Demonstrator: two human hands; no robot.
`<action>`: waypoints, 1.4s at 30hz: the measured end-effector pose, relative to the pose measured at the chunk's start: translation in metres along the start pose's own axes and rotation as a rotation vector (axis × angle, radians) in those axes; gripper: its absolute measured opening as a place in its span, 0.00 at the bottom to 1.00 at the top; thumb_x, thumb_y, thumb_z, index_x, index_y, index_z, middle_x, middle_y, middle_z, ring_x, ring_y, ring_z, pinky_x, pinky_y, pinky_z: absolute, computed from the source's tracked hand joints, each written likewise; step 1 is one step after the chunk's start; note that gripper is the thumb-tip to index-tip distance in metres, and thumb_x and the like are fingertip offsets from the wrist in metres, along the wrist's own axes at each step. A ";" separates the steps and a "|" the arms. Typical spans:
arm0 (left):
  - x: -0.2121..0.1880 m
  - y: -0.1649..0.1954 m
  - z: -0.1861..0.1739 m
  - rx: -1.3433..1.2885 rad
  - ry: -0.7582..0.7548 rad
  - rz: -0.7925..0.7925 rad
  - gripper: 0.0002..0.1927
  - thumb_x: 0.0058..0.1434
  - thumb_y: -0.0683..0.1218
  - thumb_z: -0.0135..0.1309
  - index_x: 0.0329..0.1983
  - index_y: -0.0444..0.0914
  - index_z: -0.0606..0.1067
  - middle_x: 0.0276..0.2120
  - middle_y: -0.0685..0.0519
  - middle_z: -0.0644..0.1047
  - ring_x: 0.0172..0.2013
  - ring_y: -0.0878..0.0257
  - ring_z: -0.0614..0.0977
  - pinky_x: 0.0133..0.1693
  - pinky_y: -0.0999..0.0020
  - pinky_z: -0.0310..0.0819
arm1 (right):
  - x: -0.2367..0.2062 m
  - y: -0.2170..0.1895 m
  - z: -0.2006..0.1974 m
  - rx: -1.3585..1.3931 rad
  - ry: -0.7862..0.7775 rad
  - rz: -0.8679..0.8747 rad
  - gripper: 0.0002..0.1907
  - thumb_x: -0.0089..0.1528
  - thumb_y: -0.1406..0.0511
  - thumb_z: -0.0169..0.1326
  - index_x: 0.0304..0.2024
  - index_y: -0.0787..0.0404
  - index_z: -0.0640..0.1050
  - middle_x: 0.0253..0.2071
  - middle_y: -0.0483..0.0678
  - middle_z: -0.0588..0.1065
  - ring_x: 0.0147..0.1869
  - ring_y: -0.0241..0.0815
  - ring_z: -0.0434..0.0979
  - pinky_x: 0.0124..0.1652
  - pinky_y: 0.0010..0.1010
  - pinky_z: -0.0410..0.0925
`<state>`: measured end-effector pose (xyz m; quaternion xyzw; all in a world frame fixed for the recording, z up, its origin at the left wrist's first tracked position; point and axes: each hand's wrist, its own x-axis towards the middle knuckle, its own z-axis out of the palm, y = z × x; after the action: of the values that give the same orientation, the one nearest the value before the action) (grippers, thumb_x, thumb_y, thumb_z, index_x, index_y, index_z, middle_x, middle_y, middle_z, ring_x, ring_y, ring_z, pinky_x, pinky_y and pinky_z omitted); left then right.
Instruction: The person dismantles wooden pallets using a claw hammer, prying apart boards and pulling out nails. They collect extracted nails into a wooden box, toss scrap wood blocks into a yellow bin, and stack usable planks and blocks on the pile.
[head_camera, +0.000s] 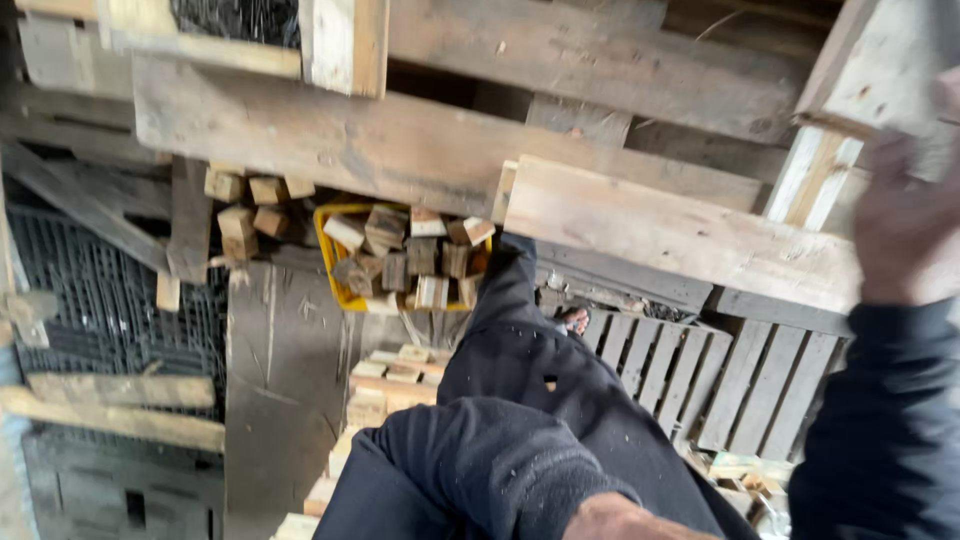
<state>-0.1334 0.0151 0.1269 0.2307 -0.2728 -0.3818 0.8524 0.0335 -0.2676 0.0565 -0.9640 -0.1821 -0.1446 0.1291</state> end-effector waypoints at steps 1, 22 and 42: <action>-0.004 0.000 -0.004 0.056 0.002 0.014 0.14 0.68 0.45 0.57 0.53 0.33 0.77 0.47 0.46 0.80 0.43 0.59 0.82 0.45 0.69 0.78 | -0.011 -0.032 0.007 0.127 0.033 -0.045 0.11 0.70 0.81 0.56 0.52 0.67 0.74 0.50 0.54 0.77 0.52 0.48 0.80 0.52 0.36 0.73; -0.101 -0.014 -0.229 1.126 1.224 0.035 0.25 0.65 0.57 0.56 0.48 0.29 0.80 0.39 0.41 0.85 0.40 0.58 0.89 0.42 0.67 0.81 | -0.072 -0.159 0.173 0.422 -0.441 0.314 0.29 0.69 0.45 0.63 0.63 0.52 0.73 0.58 0.54 0.77 0.56 0.59 0.79 0.56 0.50 0.73; -0.101 0.024 -0.235 1.732 0.747 -0.147 0.48 0.65 0.65 0.58 0.78 0.37 0.52 0.28 0.51 0.72 0.28 0.65 0.71 0.32 0.73 0.71 | -0.064 -0.154 0.151 0.486 -0.373 0.204 0.25 0.70 0.53 0.61 0.63 0.59 0.74 0.60 0.56 0.74 0.62 0.52 0.75 0.59 0.42 0.72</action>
<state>-0.0268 0.1513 -0.0627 0.9072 -0.1558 -0.0007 0.3909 -0.0489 -0.1032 -0.0740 -0.9281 -0.1344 0.0962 0.3337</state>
